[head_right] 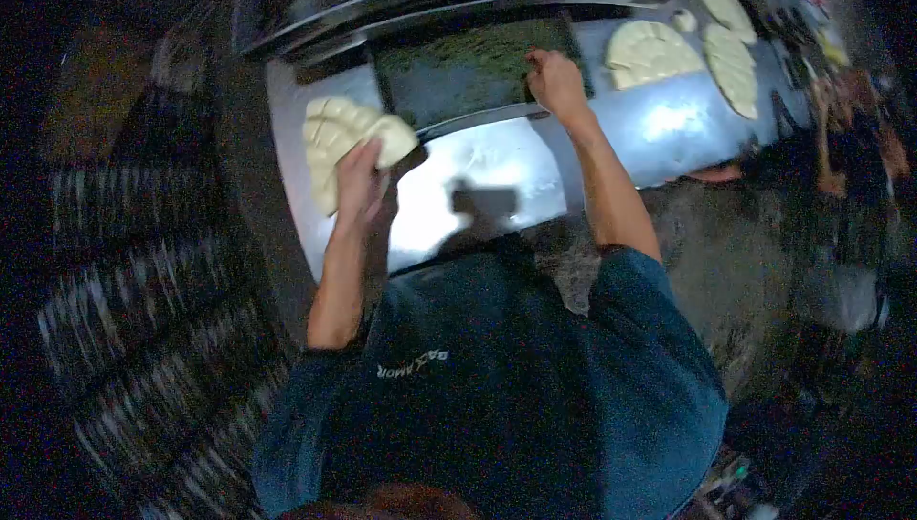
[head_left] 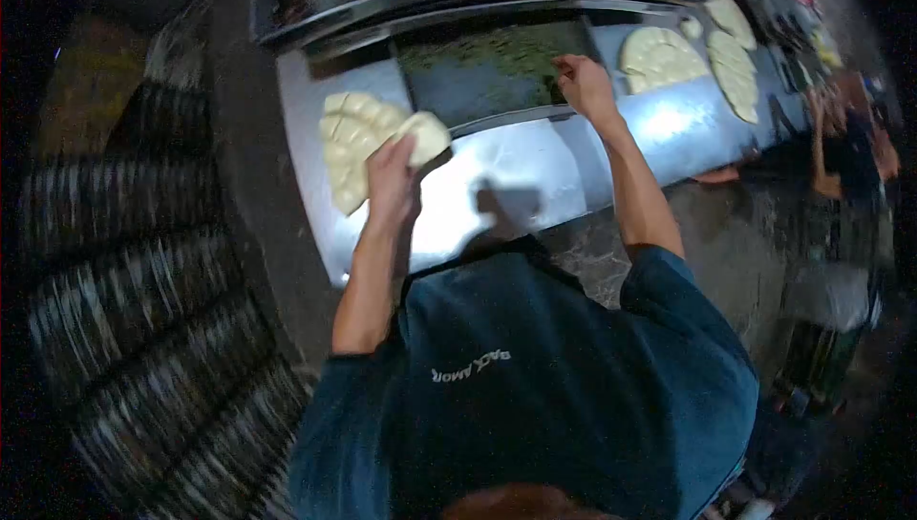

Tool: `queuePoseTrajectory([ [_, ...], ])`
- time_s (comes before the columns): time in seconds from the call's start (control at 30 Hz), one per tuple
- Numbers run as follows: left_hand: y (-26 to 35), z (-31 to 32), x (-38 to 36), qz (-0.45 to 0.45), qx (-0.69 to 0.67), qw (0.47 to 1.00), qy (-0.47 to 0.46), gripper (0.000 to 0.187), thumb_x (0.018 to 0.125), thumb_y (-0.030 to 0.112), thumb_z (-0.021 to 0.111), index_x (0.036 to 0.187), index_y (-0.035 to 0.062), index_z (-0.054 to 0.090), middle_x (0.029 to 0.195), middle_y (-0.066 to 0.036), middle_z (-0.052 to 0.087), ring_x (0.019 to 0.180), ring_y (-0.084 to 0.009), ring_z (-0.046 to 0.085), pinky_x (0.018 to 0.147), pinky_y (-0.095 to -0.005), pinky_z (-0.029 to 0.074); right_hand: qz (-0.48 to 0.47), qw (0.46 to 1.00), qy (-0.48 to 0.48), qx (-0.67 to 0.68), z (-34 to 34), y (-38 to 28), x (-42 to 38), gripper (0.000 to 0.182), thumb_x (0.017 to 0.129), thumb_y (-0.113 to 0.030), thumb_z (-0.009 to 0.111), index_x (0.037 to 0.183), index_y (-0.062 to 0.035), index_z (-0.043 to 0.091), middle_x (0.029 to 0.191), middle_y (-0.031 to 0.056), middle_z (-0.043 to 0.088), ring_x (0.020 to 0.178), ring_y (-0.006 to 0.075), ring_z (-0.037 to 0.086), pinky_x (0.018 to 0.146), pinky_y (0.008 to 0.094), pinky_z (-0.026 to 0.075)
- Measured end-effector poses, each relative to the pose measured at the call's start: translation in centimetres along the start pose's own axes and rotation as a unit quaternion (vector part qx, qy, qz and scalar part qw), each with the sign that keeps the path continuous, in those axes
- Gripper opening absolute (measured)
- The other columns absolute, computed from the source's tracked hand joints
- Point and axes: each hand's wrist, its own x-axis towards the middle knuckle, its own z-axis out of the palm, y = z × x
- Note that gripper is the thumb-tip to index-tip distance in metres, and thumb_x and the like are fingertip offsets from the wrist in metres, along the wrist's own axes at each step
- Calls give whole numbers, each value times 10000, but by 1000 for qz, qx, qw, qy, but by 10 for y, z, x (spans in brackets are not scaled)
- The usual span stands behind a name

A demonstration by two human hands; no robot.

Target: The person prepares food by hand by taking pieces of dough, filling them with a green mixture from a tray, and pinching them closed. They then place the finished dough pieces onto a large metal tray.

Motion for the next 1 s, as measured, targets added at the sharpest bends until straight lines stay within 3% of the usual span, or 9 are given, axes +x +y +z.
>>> queuePoseTrajectory([
  [0.07,-8,21,6,19,-22,1000,-11,195,922,118,554,1007,-48,611,909,-87,654,781,-164,637,740,-283,536,-58,997,-2,-54,19,-11,2,191,761,-105,548,885,-59,687,851,215,657,813,415,630,734,461,522],
  [0.13,0,28,2,22,-28,999,-41,205,919,113,563,1032,-54,605,933,-96,653,804,-153,639,733,-277,542,29,959,-199,-199,34,-7,5,164,752,-102,546,820,-25,673,827,218,656,793,415,633,722,462,529],
  [0.37,17,-17,-20,20,29,999,33,206,907,121,585,1026,-44,621,898,-79,659,767,-126,630,665,-226,516,-54,983,-26,-171,17,7,15,163,788,-125,526,728,17,580,720,265,600,728,447,606,636,511,489],
  [0.6,14,-48,-43,70,-39,996,39,221,928,128,556,1044,-51,613,908,-98,656,778,-157,638,671,-268,535,-76,971,-111,-199,63,31,33,174,856,-104,502,943,3,608,851,239,637,801,436,605,674,497,490],
  [0.67,20,-58,-50,85,-67,994,31,227,932,128,547,1053,-55,608,922,-106,654,794,-176,645,693,-287,548,-137,982,-3,-133,57,-7,31,234,847,-122,586,1042,3,611,820,199,652,742,346,641,636,427,504],
  [0.77,21,-63,-60,71,-51,994,68,264,947,149,522,1100,-57,581,970,-125,646,812,-203,654,731,-313,562,-21,935,-155,317,40,-155,-6,333,817,-194,688,1096,-27,618,810,60,661,710,101,604,623,271,490],
  [0.83,19,-61,-59,80,-114,989,43,314,967,185,480,1150,-65,531,1054,-153,615,885,-212,642,759,-356,564,-15,893,-226,388,56,-216,-46,296,820,-167,672,1089,-50,634,883,74,672,741,137,632,697,287,510],
  [0.9,40,-46,-83,95,-113,988,44,309,982,201,449,1139,-51,538,1047,-104,601,900,-158,614,766,-279,540,-214,953,-78,200,92,-248,-80,302,798,-192,684,1055,-37,646,940,161,668,793,231,662,725,326,518],
  [1.0,34,-68,-85,142,-129,981,29,300,982,218,454,1115,-32,550,1008,-78,606,852,-134,607,728,-254,527,-161,949,-202,182,87,-266,-78,278,830,-159,646,1089,-58,659,971,128,676,809,203,662,719,314,516],
])
